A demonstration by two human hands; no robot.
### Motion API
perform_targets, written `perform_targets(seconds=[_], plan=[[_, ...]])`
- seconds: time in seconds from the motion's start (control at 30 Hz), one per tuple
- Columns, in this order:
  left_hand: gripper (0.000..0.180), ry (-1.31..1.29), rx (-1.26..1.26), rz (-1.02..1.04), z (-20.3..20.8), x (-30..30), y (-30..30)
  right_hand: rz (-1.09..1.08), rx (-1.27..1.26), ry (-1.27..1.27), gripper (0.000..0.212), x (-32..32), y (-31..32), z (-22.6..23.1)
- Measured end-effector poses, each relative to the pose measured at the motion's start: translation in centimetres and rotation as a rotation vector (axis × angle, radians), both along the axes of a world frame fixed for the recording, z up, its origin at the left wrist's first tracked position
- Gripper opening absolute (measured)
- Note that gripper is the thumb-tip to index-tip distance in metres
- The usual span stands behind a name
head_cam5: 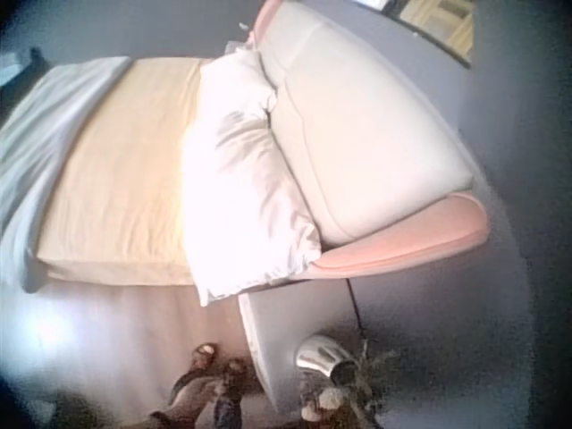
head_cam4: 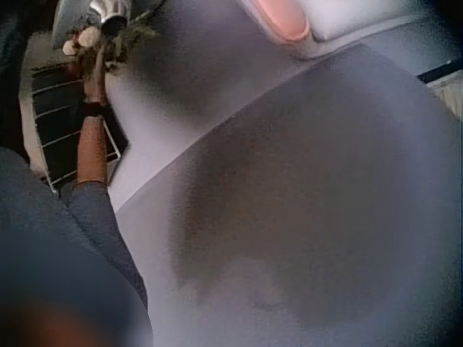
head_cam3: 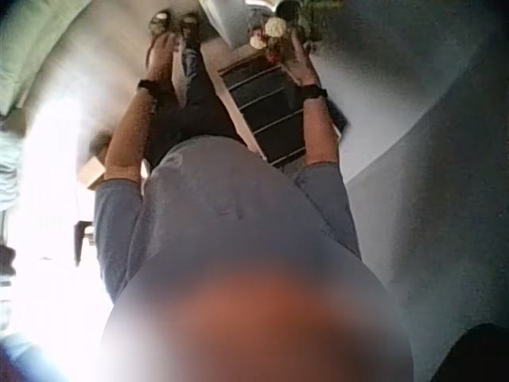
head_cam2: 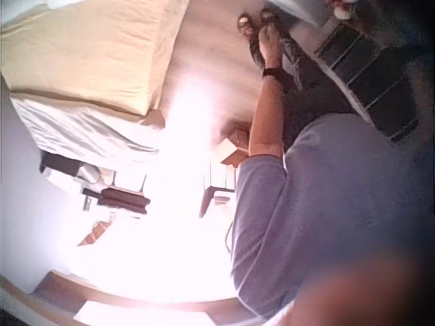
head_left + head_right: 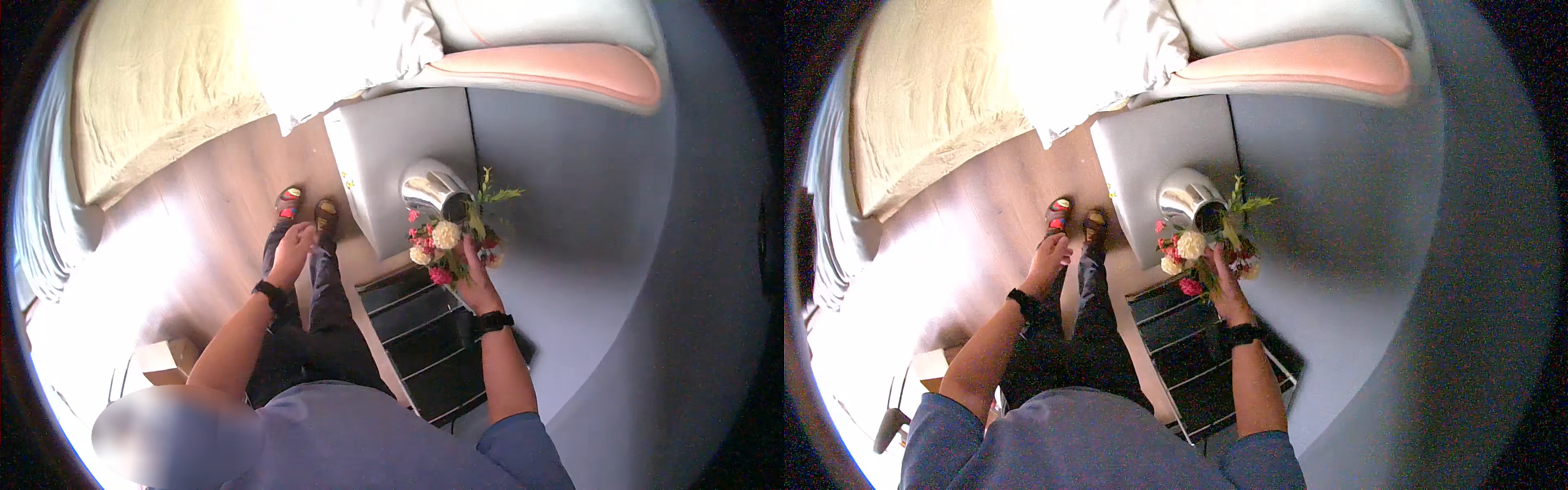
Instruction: Tidying a room by arranging items in a cabinet and on furniture.
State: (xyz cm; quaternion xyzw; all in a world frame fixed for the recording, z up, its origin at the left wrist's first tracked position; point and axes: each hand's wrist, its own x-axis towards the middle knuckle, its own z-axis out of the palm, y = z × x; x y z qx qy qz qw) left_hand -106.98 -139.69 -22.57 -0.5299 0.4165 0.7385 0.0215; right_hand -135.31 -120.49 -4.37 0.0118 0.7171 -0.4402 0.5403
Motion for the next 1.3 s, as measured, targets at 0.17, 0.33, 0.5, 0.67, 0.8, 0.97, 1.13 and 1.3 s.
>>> perform_targets(seconds=[0.17,0.33,0.5,0.67,0.8,0.97,1.13,1.3], plan=[[0.043,-0.005,0.009,-0.111,0.9,2.1,-0.3,-0.203,0.065,0.053,0.074,1.2,2.9,1.3],[0.045,0.135,0.111,-0.266,0.2,3.8,-2.3,-0.211,0.03,0.485,0.07,5.6,4.5,5.5],[0.044,-0.092,-0.01,-0.409,1.2,6.4,-7.0,-0.329,0.081,0.666,0.054,12.2,7.1,7.7],[0.047,-0.204,-0.109,-0.576,0.8,14.7,-12.4,-0.43,0.04,0.761,0.033,20.7,7.7,11.7],[0.048,-0.292,-0.211,-0.698,1.2,23.1,-17.1,-0.153,-0.032,0.958,0.018,28.0,3.5,20.9],[0.045,-0.366,-0.105,-0.837,3.0,29.5,-19.9,-0.086,-0.445,1.131,0.008,37.2,-0.6,32.2],[0.035,-0.376,-0.116,-0.895,4.4,32.0,-23.0,-0.38,-0.332,1.221,0.009,45.9,0.8,34.6],[0.045,-0.192,-0.144,-1.183,8.7,25.7,-20.2,-0.632,-0.2,1.295,0.011,52.5,-1.9,34.8]])
